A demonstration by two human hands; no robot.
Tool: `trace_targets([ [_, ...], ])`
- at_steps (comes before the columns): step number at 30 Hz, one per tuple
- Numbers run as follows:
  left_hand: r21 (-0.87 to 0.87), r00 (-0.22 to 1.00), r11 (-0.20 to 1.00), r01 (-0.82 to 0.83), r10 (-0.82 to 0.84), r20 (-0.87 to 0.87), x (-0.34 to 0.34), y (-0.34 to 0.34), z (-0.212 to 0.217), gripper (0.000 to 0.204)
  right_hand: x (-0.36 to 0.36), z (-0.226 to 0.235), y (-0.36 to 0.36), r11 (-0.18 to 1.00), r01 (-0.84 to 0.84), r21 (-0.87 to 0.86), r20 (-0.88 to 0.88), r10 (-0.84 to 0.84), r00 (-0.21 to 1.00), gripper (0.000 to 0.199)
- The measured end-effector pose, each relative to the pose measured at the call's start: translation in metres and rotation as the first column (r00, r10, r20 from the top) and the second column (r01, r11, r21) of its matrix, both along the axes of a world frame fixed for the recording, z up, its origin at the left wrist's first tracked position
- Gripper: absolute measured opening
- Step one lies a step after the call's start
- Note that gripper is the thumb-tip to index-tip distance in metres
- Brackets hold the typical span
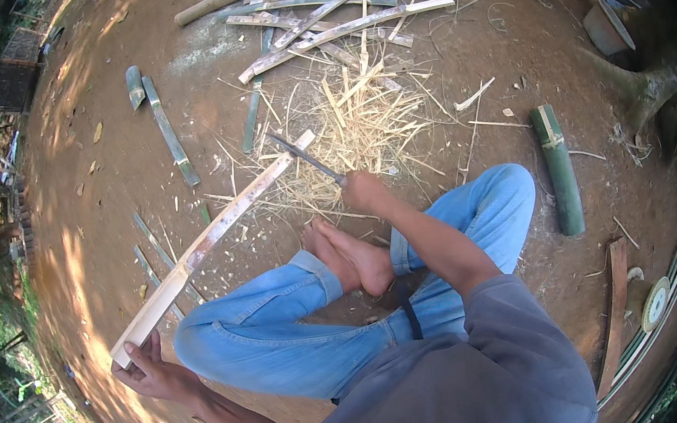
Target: The person sits cross-legged on the ground and uses a knife to shave thin strips from a rectangular piece of wood. They repeatedly scrape the blade along the wood's surface to create shavings, occasionally rotating the wood to work on different sides.
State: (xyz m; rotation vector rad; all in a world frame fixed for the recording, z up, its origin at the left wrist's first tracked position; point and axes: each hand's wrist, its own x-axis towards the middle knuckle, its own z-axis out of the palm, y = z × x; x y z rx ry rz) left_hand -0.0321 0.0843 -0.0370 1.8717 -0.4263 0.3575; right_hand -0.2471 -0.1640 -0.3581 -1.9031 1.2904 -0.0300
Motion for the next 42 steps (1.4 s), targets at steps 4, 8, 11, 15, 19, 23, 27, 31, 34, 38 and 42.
trace_targets([
  [4, 0.002, 1.000, 1.000, -0.001, 0.001, -0.028, 0.001, 0.005, 0.002, 0.032, -0.002, 0.003, 0.010, 1.000, 0.005, -0.018, 0.014, -0.005, 1.000, 0.028],
  [8, 0.019, 1.000, 1.000, 0.016, -0.016, -0.010, 0.005, 0.004, -0.001, 0.030, -0.004, -0.016, -0.015, 0.999, 0.005, 0.050, -0.060, -0.002, 0.998, 0.029],
  [11, 0.009, 0.999, 0.999, 0.031, -0.031, -0.045, 0.004, 0.009, 0.003, 0.032, -0.007, -0.011, -0.001, 0.997, -0.060, -0.040, -0.063, 0.057, 0.996, 0.035],
  [15, -0.012, 0.988, 0.989, 0.149, -0.149, -0.050, 0.007, 0.002, 0.006, 0.030, -0.019, -0.031, -0.022, 0.982, 0.172, 0.076, -0.164, -0.158, 0.974, 0.033],
  [19, -0.042, 0.959, 0.958, 0.283, -0.282, 0.017, 0.017, 0.012, 0.007, 0.024, -0.003, 0.048, 0.015, 0.966, 0.121, 0.227, 0.056, -0.137, 0.989, 0.037],
  [23, -0.044, 0.928, 0.927, 0.373, -0.371, 0.044, 0.025, 0.025, 0.002, 0.019, 0.017, 0.149, 0.087, 0.982, -0.191, -0.001, 0.377, 0.177, 0.909, 0.033],
  [27, -0.020, 0.918, 0.918, 0.396, -0.395, 0.049, 0.018, 0.031, -0.003, 0.026, 0.019, 0.131, 0.110, 0.925, -0.115, -0.363, 0.501, 0.298, 0.813, 0.030],
  [31, -0.047, 0.941, 0.940, 0.338, -0.336, 0.044, 0.008, 0.035, -0.007, 0.024, 0.003, 0.133, 0.075, 0.983, -0.022, 0.182, 0.227, -0.020, 0.974, 0.023],
  [34, -0.080, 0.944, 0.941, 0.329, -0.328, 0.036, 0.004, 0.037, -0.016, 0.026, -0.005, 0.139, 0.099, 0.992, -0.128, 0.012, 0.384, 0.114, 0.916, 0.028],
  [38, -0.048, 0.949, 0.948, 0.313, -0.310, 0.055, 0.005, 0.032, -0.009, 0.031, -0.006, 0.083, 0.074, 0.998, 0.042, 0.042, 0.297, -0.053, 0.953, 0.024],
  [42, -0.033, 0.945, 0.945, 0.326, -0.325, 0.033, 0.011, 0.041, -0.014, 0.029, -0.007, 0.099, 0.058, 0.998, -0.064, 0.007, 0.195, 0.061, 0.979, 0.024],
])
